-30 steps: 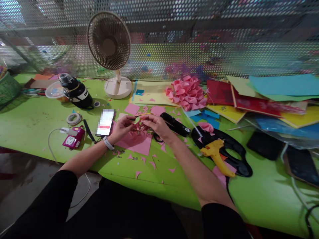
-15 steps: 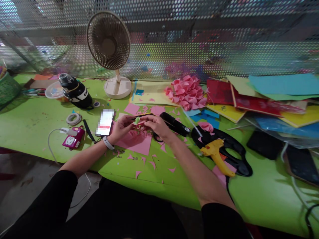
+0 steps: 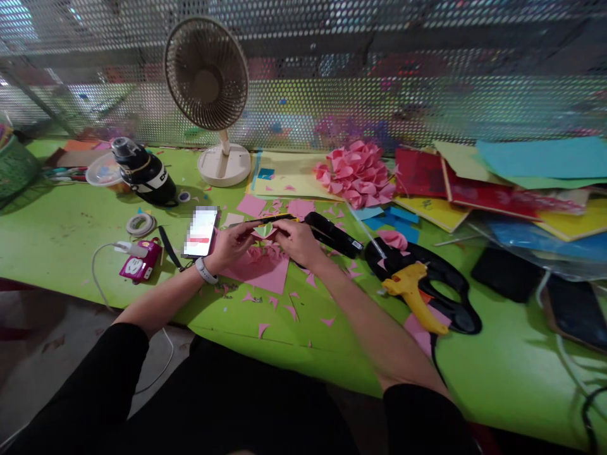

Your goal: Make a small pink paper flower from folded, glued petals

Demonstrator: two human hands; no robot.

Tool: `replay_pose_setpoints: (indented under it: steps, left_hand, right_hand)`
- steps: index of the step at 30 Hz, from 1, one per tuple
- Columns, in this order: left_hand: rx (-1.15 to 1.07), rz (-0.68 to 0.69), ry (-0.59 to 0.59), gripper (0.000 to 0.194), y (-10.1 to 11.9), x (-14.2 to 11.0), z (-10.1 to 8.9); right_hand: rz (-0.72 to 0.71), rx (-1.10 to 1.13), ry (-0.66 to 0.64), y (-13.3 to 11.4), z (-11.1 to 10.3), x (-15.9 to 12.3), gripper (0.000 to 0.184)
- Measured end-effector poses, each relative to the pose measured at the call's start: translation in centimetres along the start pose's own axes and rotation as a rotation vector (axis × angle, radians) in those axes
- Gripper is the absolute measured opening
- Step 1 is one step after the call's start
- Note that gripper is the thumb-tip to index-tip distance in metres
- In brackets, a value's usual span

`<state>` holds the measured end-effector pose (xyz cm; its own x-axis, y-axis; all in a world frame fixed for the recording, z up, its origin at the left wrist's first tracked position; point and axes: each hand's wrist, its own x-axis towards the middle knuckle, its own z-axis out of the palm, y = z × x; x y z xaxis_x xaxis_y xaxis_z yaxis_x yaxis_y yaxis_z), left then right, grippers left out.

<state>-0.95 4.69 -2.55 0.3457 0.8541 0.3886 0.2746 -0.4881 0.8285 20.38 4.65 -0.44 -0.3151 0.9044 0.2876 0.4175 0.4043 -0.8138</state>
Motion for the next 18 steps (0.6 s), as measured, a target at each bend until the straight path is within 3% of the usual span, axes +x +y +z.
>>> replay_pose_setpoints:
  steps: [4, 11, 18]
  left_hand:
    - [-0.031, -0.054, 0.003, 0.022, -0.1, 0.1, 0.1]
    - [0.019, -0.009, 0.003, 0.023, 0.0, -0.1, 0.1]
    - [0.068, 0.004, 0.011, 0.017, -0.1, -0.3, 0.2]
  right_hand:
    - [-0.075, -0.118, -0.018, -0.2, 0.0, -0.1, 0.025]
    - [-0.172, -0.446, 0.030, -0.2, 0.5, -0.7, 0.022]
    - [-0.169, -0.432, 0.007, -0.2, 1.1, -0.8, 0.023]
